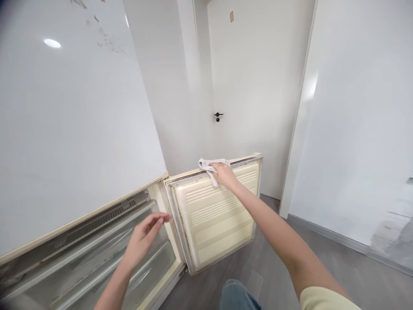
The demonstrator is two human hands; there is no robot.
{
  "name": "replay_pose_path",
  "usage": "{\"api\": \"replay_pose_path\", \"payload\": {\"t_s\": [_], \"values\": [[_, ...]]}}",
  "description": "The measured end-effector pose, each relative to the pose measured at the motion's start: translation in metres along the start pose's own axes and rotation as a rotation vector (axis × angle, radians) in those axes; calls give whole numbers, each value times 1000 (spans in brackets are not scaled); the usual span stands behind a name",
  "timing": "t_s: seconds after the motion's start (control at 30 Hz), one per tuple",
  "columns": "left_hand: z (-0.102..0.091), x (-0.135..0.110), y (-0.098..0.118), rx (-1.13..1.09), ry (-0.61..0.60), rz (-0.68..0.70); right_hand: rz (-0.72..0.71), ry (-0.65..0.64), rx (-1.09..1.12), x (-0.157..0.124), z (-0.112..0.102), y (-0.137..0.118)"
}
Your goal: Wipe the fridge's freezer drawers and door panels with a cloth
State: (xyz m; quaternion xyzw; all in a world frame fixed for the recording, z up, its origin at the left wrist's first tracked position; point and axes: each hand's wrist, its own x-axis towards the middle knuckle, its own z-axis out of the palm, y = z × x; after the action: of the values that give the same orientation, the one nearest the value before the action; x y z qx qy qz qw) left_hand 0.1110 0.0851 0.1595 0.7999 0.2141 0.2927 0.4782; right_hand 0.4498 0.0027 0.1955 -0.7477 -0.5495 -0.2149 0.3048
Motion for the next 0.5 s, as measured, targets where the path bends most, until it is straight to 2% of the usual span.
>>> {"api": "replay_pose_path", "payload": {"t_s": [0.13,0.27,0.33,0.43,0.5], "values": [[10,48,44,267,15,280,179,7,-117,-10,-26,57],[27,110,67,603,-7,492,318,-20,-244,-15,-48,98],[36,138,70,814,-20,459,347,-48,-287,-15,-55,108],[46,168,65,927,-70,375,405,-77,-340,-14,-62,115],[51,178,58,973,-112,302,423,-78,-352,-14,-66,118]]}}
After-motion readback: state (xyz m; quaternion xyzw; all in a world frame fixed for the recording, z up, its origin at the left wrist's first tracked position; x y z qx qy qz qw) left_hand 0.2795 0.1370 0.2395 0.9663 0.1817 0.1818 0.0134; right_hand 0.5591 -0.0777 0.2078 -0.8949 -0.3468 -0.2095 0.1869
